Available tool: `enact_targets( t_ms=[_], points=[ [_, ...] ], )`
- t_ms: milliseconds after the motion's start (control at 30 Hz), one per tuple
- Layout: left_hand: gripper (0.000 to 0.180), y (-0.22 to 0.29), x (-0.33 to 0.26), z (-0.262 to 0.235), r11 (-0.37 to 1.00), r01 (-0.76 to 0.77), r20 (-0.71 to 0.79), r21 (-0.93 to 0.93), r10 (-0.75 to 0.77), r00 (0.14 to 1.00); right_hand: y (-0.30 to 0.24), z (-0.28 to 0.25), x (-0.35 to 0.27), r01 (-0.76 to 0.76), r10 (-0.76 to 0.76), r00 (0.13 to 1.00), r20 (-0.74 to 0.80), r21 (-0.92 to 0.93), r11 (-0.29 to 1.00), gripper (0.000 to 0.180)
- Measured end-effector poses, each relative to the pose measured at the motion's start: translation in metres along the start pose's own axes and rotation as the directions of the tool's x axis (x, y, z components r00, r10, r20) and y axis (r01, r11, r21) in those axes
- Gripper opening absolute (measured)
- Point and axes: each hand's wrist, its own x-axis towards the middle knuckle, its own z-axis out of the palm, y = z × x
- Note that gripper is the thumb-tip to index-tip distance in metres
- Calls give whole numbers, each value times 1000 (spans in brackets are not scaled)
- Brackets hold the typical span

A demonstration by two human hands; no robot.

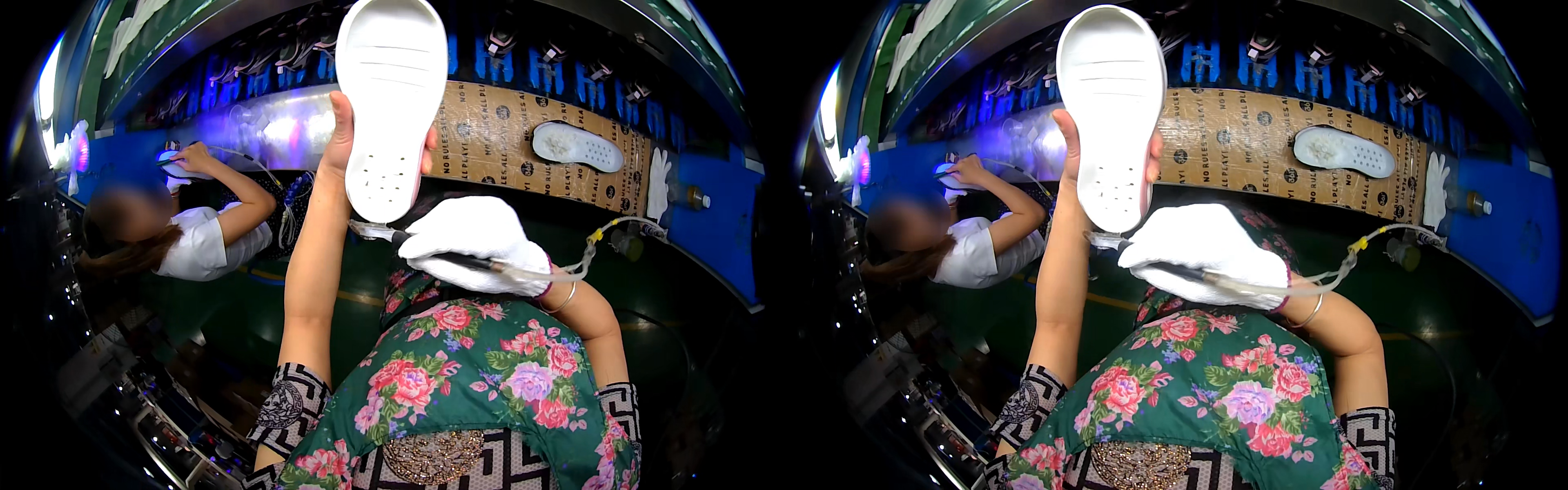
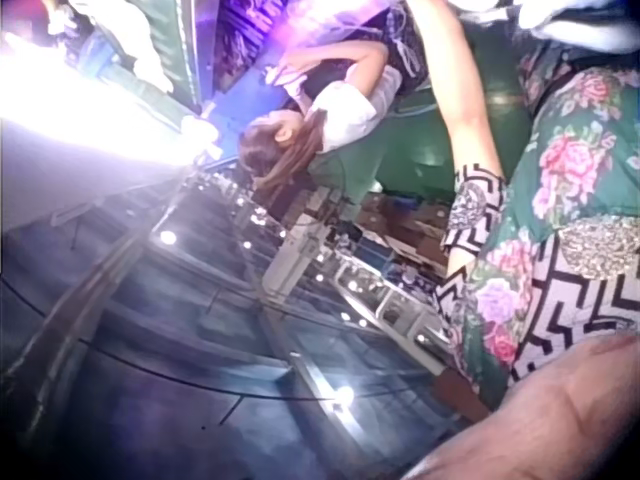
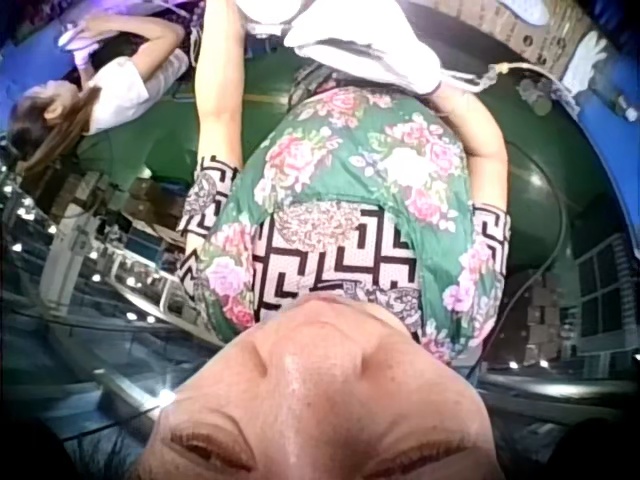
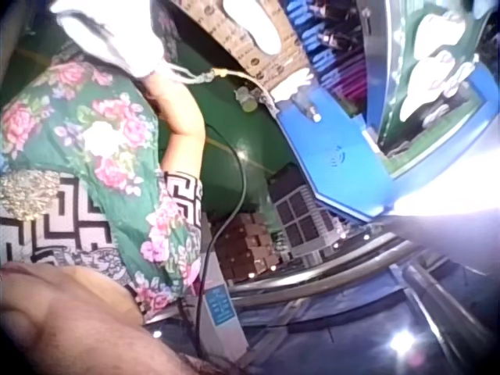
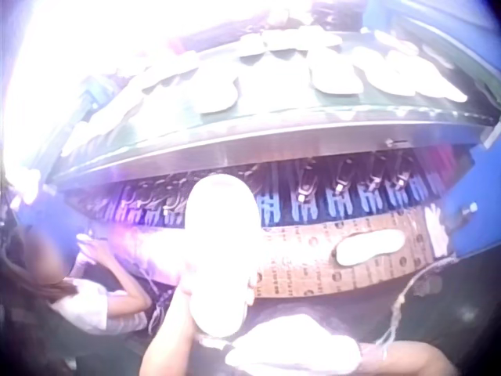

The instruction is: The person holds a white shoe sole and applies a liquid to the interior and bottom edges using a brush, then places the sole on a moving conveyor belt above the workstation.

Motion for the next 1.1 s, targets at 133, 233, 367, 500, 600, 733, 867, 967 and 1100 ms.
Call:
enact_targets(
  t_ms=[133,233,367,500,600,733,867,967,1100],
  points=[
    [108,3,8,3,987,161,-33,-4,-161,986,6,2,-6,62,-89,994,-66,-330,942,28],
    [101,10,9,-3,957,277,-17,82,-276,961,4,0,-5,184,-89,977,196,-548,816,21],
    [88,6,11,1,921,377,-88,101,-369,925,0,-3,0,99,-51,985,166,-296,950,21],
    [78,7,13,4,784,478,-380,396,-334,863,11,-10,0,84,-75,996,44,-278,957,30],
    [77,12,21,4,690,552,-377,467,-410,831,7,-7,-2,135,-20,971,239,-476,869,29],
    [86,18,28,20,407,667,-503,624,-444,742,4,-1,3,47,-3,987,159,-273,961,17],
    [94,26,31,38,230,655,-515,720,-455,726,12,-9,1,-77,96,993,62,-264,961,22],
    [105,26,40,22,0,616,-542,787,-477,692,14,-8,2,-24,74,987,141,-322,946,21],
    [114,22,38,10,-44,547,-511,836,-424,747,4,-8,10,-220,228,970,88,-95,971,17]
  ],
)
